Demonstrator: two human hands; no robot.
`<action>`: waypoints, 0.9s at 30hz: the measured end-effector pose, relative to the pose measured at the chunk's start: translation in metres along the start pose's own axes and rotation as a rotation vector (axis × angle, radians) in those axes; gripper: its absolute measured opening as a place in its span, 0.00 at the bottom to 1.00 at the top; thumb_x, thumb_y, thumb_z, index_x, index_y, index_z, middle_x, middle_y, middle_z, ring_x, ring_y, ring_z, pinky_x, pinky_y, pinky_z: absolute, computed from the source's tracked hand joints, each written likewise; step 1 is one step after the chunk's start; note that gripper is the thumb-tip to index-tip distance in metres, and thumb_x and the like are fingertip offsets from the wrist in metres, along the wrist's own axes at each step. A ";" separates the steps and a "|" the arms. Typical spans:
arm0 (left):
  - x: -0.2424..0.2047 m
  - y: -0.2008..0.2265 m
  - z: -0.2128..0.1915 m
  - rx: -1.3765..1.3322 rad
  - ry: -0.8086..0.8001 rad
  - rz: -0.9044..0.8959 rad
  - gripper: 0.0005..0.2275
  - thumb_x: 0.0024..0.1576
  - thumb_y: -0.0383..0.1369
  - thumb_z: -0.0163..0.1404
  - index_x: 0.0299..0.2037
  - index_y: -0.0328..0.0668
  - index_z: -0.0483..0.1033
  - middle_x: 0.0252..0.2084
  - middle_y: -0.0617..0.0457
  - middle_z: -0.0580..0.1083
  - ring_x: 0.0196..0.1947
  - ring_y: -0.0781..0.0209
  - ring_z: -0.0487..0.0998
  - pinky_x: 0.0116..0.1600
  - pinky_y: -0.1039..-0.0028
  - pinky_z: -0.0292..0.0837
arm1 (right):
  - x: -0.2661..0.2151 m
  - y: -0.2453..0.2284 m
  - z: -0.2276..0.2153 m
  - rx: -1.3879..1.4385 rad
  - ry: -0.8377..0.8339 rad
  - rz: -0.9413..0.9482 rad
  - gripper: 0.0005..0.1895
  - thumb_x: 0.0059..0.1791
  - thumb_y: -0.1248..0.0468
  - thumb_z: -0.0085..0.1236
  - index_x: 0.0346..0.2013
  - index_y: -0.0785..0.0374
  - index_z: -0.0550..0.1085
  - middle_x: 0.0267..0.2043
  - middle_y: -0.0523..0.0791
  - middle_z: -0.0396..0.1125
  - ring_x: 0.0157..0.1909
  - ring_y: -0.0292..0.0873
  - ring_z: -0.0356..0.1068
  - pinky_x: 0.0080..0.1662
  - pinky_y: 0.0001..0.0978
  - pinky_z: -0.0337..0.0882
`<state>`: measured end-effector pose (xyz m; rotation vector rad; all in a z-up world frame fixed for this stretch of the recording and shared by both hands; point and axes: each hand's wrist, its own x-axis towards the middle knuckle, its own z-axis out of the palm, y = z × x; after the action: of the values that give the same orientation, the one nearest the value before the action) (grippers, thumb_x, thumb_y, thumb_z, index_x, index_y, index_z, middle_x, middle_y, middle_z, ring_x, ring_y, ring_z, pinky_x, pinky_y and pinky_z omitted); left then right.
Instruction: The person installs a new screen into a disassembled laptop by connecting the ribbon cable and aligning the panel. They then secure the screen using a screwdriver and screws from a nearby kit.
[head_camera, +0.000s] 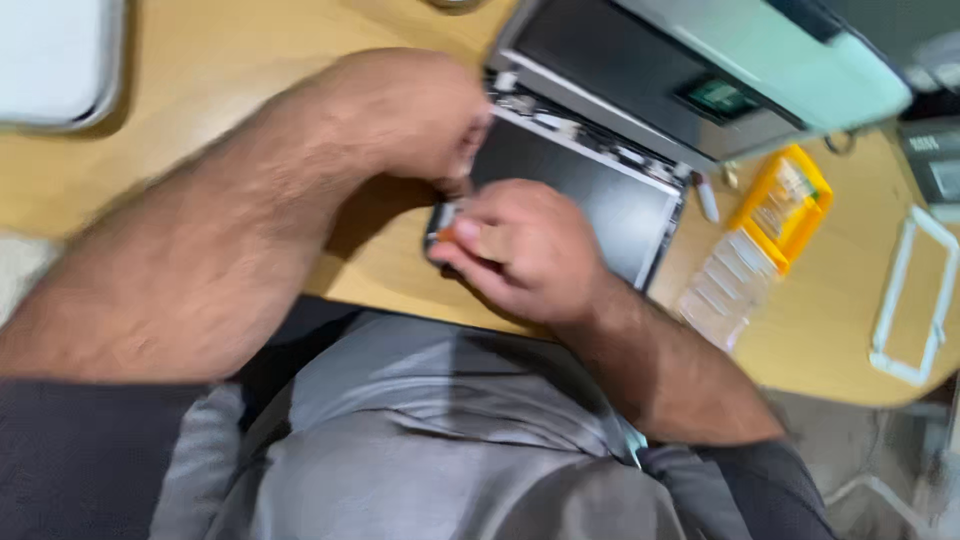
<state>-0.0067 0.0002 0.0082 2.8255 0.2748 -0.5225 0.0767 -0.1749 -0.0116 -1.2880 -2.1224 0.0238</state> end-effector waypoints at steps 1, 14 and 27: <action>0.003 -0.003 0.003 -0.001 0.014 0.021 0.10 0.44 0.44 0.58 0.28 0.50 0.84 0.24 0.45 0.77 0.28 0.41 0.78 0.32 0.56 0.71 | 0.005 0.000 -0.005 0.041 -0.083 0.002 0.07 0.56 0.64 0.57 0.39 0.64 0.71 0.37 0.50 0.71 0.37 0.56 0.73 0.41 0.47 0.72; 0.017 -0.013 0.016 -0.128 -0.144 -0.308 0.17 0.43 0.52 0.70 0.22 0.54 0.77 0.19 0.62 0.79 0.23 0.66 0.73 0.34 0.75 0.65 | -0.112 -0.014 -0.140 0.258 0.815 -0.010 0.18 0.54 0.79 0.47 0.57 0.62 0.66 0.46 0.54 0.70 0.42 0.51 0.78 0.41 0.39 0.87; 0.012 0.111 -0.002 0.147 -0.458 -0.152 0.13 0.46 0.64 0.55 0.38 0.85 0.79 0.43 0.83 0.78 0.51 0.76 0.77 0.55 0.75 0.74 | -0.267 0.031 -0.151 -0.165 1.306 0.557 0.09 0.60 0.63 0.45 0.55 0.59 0.61 0.32 0.57 0.61 0.24 0.48 0.60 0.29 0.34 0.63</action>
<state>0.0306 -0.1024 0.0293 2.7285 0.3704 -1.2414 0.2642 -0.4180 -0.0396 -1.3583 -0.6543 -0.5944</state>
